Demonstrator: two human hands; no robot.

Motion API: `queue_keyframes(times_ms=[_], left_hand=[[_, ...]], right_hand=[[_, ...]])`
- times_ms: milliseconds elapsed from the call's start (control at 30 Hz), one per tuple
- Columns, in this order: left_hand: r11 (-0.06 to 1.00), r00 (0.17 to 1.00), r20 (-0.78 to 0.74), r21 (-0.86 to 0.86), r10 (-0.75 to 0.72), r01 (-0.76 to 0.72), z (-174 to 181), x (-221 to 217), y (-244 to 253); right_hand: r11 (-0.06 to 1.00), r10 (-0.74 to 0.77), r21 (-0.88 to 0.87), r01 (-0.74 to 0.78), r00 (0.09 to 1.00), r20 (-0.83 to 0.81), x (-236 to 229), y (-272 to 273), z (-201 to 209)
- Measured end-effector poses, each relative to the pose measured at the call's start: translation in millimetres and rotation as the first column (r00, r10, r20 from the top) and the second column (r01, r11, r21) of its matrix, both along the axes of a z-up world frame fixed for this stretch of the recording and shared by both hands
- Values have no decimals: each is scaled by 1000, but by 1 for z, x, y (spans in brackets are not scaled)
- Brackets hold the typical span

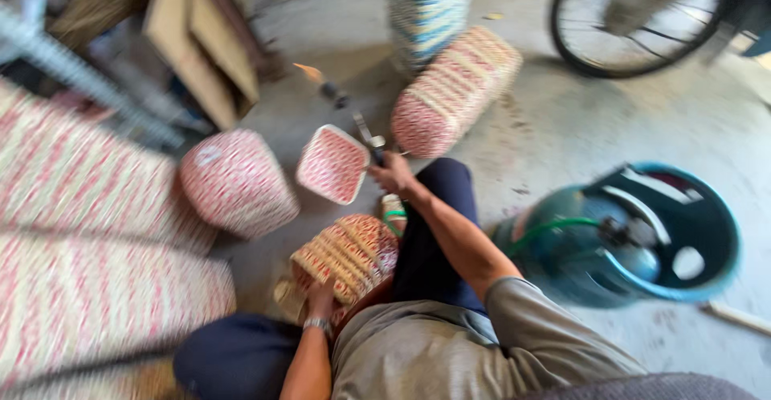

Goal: The person uses a handheld blowtorch to apply heat to the edges of small woven baskets. They rotate each basket to treat all sides and then place it on the floor. The person repeats this process for multiple baskets.

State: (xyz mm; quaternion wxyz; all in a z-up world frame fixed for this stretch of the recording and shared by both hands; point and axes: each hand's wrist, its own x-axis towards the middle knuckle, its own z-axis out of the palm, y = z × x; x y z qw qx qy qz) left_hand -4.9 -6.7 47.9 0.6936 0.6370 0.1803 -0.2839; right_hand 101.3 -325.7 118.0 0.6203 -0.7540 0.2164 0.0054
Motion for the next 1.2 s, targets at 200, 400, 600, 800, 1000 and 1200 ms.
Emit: queue_keyframes(times_ms=[200, 400, 600, 800, 1000, 1200], left_hand=[[525, 440, 371, 794, -818, 307, 8, 2, 14], [919, 949, -99, 238, -300, 315, 7, 10, -3], [991, 961, -277, 133, 7, 31, 8, 7, -17], [941, 996, -79, 339, 38, -9, 4, 12, -15], [984, 975, 131, -36, 180, -176, 7, 33, -14], [872, 905, 212, -416, 368, -257, 41, 53, -27]], right_hand=[[891, -48, 454, -31, 986, 160, -19, -1, 22], [904, 43, 413, -109, 985, 167, -46, 10, 36], [928, -19, 374, 4, 999, 36, -52, 6, 50], [947, -36, 322, 5, 995, 92, -52, 1, 29], [981, -18, 194, -23, 977, 210, -29, 6, -16], [994, -16, -102, 41, 970, 243, -27, 14, -18]])
